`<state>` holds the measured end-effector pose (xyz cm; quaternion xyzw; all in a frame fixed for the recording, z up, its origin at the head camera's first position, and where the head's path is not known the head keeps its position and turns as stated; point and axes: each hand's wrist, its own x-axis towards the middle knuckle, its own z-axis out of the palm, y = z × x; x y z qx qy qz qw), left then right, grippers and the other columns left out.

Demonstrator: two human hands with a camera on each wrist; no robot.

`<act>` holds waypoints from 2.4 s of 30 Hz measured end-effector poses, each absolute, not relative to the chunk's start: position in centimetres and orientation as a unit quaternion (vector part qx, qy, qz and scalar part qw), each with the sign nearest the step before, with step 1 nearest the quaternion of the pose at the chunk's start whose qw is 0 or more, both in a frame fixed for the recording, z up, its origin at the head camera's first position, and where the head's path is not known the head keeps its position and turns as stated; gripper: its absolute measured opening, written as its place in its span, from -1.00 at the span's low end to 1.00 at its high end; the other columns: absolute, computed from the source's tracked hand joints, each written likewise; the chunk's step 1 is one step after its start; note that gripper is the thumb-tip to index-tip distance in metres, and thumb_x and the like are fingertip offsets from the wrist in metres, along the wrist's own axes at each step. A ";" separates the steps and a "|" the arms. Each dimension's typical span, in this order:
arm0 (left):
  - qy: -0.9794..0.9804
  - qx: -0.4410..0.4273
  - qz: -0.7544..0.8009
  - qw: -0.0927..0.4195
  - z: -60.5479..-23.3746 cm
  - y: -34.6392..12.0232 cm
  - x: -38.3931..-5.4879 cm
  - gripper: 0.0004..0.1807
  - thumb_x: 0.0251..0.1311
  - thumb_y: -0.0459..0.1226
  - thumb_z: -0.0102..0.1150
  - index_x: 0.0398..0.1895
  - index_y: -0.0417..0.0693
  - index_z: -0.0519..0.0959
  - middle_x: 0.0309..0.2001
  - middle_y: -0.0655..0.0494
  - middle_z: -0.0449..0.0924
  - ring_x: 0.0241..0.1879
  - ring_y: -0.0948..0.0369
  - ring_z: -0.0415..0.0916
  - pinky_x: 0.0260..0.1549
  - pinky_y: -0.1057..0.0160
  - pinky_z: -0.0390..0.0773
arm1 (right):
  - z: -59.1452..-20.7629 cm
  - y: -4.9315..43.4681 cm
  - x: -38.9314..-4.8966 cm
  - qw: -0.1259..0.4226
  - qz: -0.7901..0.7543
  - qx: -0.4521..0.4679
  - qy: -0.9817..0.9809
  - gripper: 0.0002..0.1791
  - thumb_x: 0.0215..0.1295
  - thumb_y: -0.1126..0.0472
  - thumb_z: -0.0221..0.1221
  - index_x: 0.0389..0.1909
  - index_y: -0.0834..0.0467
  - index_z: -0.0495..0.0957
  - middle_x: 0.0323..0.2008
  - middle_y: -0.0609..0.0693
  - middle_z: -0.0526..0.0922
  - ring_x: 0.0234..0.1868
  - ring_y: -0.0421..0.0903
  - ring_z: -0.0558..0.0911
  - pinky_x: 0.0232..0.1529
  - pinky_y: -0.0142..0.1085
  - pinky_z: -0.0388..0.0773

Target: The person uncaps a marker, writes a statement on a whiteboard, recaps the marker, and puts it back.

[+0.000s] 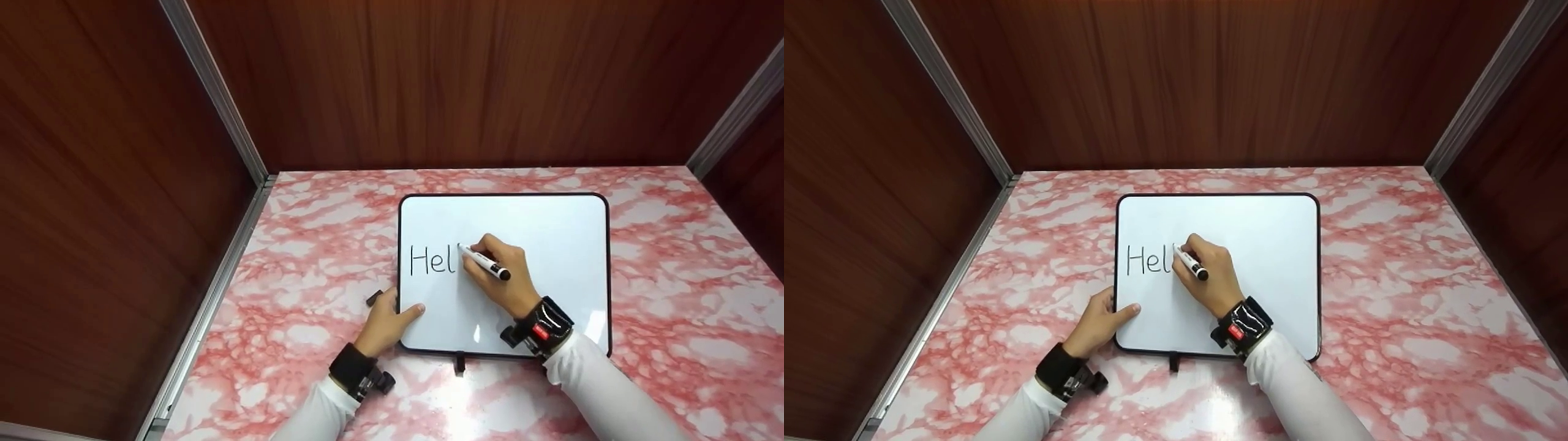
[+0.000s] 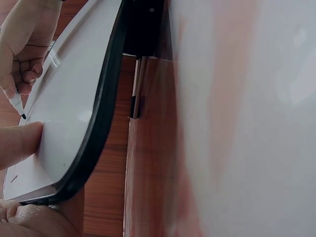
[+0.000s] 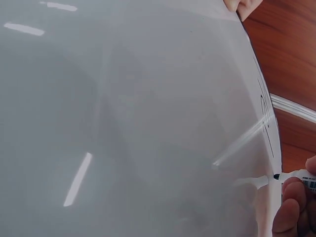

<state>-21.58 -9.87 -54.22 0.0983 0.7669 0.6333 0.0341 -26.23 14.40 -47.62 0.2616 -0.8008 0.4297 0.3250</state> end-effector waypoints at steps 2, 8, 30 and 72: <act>0.765 0.098 0.635 0.035 -54.2 -9.9 -21.6 -0.59 0.39 -0.36 0.35 0.24 -0.38 0.61 0.12 -0.29 0.77 -0.05 0.13 0.73 0.06 0.14 0.73 | -47.7 14.4 -26.3 0.327 0.428 0.261 -0.801 -0.81 0.15 0.39 0.41 -0.45 0.21 0.55 -0.60 -0.01 0.65 -0.60 -0.34 0.38 -0.59 -0.50 0.31; 0.763 0.099 0.638 0.035 -54.2 -9.8 -21.5 -0.58 0.39 -0.36 0.35 0.24 -0.39 0.61 0.12 -0.30 0.77 -0.05 0.10 0.74 0.06 0.14 0.74 | -47.8 14.6 -26.1 0.327 0.425 0.264 -0.802 -0.81 0.16 0.38 0.42 -0.45 0.21 0.55 -0.58 0.00 0.68 -0.59 -0.33 0.39 -0.59 -0.49 0.33; 0.763 0.106 0.637 0.036 -54.3 -9.9 -21.5 -0.60 0.40 -0.36 0.34 0.21 -0.42 0.59 0.02 -0.32 0.80 -0.13 0.12 0.76 -0.06 0.19 0.76 | -49.0 14.7 -24.6 0.306 0.429 0.278 -0.803 -0.80 0.10 0.42 0.40 -0.51 0.19 0.55 -0.66 -0.05 0.60 -0.61 -0.38 0.36 -0.62 -0.50 0.30; 0.755 0.085 0.648 0.047 -54.2 -9.8 -21.5 -0.59 0.41 -0.37 0.34 0.25 -0.37 0.60 0.05 -0.31 0.79 -0.13 0.07 0.79 -0.07 0.18 0.79 | -48.7 16.6 -24.7 0.322 0.441 0.267 -0.794 -0.82 0.06 0.47 0.39 -0.48 0.20 0.59 -0.60 -0.05 0.70 -0.60 -0.38 0.42 -0.59 -0.54 0.34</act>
